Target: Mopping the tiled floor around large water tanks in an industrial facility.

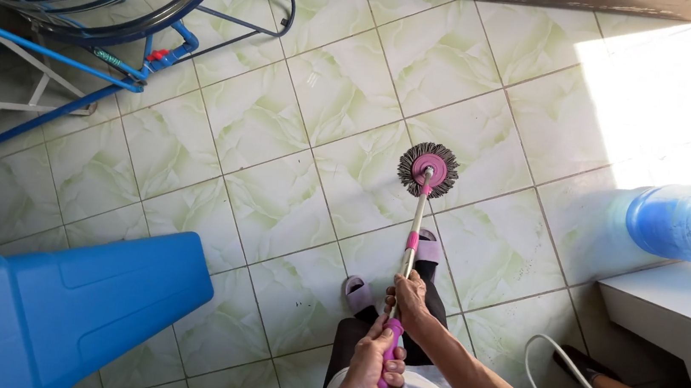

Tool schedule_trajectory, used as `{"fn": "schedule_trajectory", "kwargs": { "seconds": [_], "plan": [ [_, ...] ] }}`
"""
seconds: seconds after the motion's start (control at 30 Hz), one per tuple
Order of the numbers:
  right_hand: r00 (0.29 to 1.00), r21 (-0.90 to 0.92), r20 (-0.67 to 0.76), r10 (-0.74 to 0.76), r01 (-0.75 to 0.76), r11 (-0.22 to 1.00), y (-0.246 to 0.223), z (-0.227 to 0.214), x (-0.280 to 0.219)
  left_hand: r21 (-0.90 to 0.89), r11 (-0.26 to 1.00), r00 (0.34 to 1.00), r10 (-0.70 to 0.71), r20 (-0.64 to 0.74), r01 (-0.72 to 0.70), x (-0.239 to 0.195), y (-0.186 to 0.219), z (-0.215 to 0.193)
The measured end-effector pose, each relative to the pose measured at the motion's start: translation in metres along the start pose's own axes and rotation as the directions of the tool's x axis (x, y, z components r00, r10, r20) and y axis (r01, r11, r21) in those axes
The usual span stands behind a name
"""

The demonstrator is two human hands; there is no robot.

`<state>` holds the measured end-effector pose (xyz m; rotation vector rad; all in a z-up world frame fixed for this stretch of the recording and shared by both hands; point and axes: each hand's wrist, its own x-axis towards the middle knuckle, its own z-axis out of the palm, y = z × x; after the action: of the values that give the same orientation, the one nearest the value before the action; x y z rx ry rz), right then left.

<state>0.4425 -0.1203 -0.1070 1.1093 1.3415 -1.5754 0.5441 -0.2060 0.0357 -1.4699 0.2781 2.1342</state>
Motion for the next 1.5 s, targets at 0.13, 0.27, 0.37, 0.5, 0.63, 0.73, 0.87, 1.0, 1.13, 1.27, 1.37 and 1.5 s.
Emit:
{"fn": "schedule_trajectory", "kwargs": {
  "seconds": [0.13, 0.27, 0.37, 0.5, 0.63, 0.73, 0.87, 1.0, 1.13, 1.27, 1.37, 1.5],
  "plan": [
    [1.0, -0.029, -0.006, -0.029, 0.028, 0.999, -0.025, -0.011, -0.006, 0.002, 1.0, 1.0, -0.006, 0.016, 0.006, 0.018, -0.009, 0.022],
    [0.998, -0.024, -0.041, -0.051, 0.051, 0.998, -0.045, -0.018, 0.022, 0.115, 0.993, 0.997, -0.001, -0.079, 0.01, 0.047, -0.006, 0.035],
    [0.993, 0.016, -0.038, -0.111, 0.111, 0.994, -0.082, -0.029, 0.052, 0.143, 0.989, 0.999, 0.03, -0.032, -0.025, 0.076, 0.008, 0.072],
    [0.959, -0.069, -0.078, -0.273, 0.268, 0.961, -0.137, -0.058, 0.158, 0.167, 0.976, 0.986, 0.119, 0.12, -0.138, 0.153, 0.031, 0.128],
    [0.957, -0.081, -0.048, -0.286, 0.282, 0.956, -0.214, -0.074, 0.185, 0.121, 0.989, 0.977, 0.064, 0.205, -0.09, 0.225, 0.045, 0.175],
    [0.957, -0.107, -0.021, -0.29, 0.286, 0.952, -0.226, -0.08, 0.182, 0.038, 0.994, 0.962, 0.091, 0.257, -0.104, 0.236, 0.036, 0.18],
    [0.936, -0.182, -0.011, -0.351, 0.343, 0.921, -0.156, -0.07, 0.171, 0.006, 0.983, 0.968, 0.179, 0.175, -0.183, 0.193, 0.011, 0.123],
    [0.884, -0.41, -0.016, -0.467, 0.42, 0.81, -0.044, -0.055, 0.135, -0.051, 0.975, 0.969, 0.219, 0.114, -0.214, 0.129, -0.027, 0.031],
    [0.948, -0.335, 0.063, -0.312, 0.315, 0.888, 0.023, -0.021, 0.046, -0.085, 0.972, 0.972, 0.225, 0.073, -0.218, 0.071, -0.057, -0.039],
    [0.981, -0.328, 0.036, -0.192, 0.193, 0.925, 0.037, -0.007, 0.022, -0.178, 0.97, 0.986, 0.166, 0.004, -0.163, 0.054, -0.059, -0.051],
    [0.984, -0.354, 0.023, -0.174, 0.171, 0.919, 0.011, -0.001, 0.041, -0.181, 0.966, 0.982, 0.19, 0.025, -0.182, 0.074, -0.042, -0.034],
    [0.974, -0.383, 0.067, -0.217, 0.226, 0.896, -0.034, -0.006, 0.115, -0.177, 0.953, 0.967, 0.253, 0.026, -0.245, 0.108, -0.018, 0.011]
  ]
}}
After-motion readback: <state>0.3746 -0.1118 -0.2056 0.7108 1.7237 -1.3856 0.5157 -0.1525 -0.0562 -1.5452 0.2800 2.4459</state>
